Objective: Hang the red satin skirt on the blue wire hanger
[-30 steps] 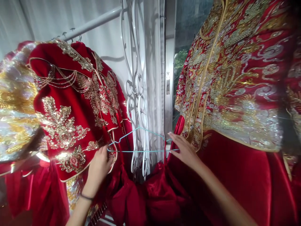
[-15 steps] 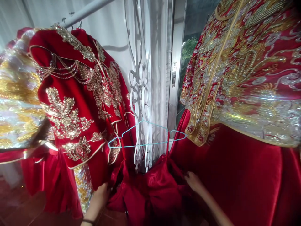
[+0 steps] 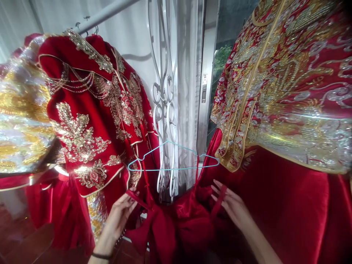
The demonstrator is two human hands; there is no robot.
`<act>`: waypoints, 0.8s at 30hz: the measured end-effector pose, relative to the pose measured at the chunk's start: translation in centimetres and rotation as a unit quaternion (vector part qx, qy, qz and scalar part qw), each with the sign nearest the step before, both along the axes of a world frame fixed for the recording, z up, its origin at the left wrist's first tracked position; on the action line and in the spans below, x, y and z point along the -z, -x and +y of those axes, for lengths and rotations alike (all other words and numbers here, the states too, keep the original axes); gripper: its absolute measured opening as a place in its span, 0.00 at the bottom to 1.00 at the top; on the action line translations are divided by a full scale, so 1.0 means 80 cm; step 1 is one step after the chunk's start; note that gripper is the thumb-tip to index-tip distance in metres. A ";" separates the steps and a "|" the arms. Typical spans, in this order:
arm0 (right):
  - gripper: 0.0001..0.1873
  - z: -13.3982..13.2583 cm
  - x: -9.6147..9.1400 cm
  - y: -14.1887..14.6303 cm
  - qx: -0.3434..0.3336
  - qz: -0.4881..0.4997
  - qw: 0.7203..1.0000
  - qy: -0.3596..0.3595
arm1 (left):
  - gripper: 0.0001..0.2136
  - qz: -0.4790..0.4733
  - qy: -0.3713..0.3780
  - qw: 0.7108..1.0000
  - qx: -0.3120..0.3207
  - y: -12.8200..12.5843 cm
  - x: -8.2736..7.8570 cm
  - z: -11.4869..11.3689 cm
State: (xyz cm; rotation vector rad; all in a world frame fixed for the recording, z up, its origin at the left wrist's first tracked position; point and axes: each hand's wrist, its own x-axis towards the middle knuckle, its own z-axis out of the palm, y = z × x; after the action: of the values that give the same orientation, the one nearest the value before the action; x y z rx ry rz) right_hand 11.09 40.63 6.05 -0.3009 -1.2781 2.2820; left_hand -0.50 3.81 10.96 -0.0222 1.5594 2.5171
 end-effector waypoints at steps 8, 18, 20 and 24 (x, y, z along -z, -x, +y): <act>0.25 0.037 -0.070 0.062 0.144 0.069 0.980 -0.119 | 0.17 0.255 0.113 0.945 -0.169 0.093 -0.048 0.000; 0.20 0.039 -0.132 0.055 0.131 0.003 0.907 -0.401 | 0.12 0.299 0.261 0.917 0.031 0.103 -0.091 -0.002; 0.20 0.030 -0.160 0.047 0.069 -0.005 0.872 -0.484 | 0.13 0.313 0.312 0.893 0.086 0.098 -0.112 -0.001; 0.24 0.017 -0.202 0.056 -0.066 -0.015 0.798 -0.599 | 0.13 0.353 0.394 0.827 0.189 0.094 -0.148 0.012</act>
State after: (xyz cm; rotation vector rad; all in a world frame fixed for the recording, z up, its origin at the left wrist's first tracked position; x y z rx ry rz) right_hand 6.62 41.95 22.25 0.2250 -2.4766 1.1236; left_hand -8.04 4.78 22.83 1.0878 2.4435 1.4616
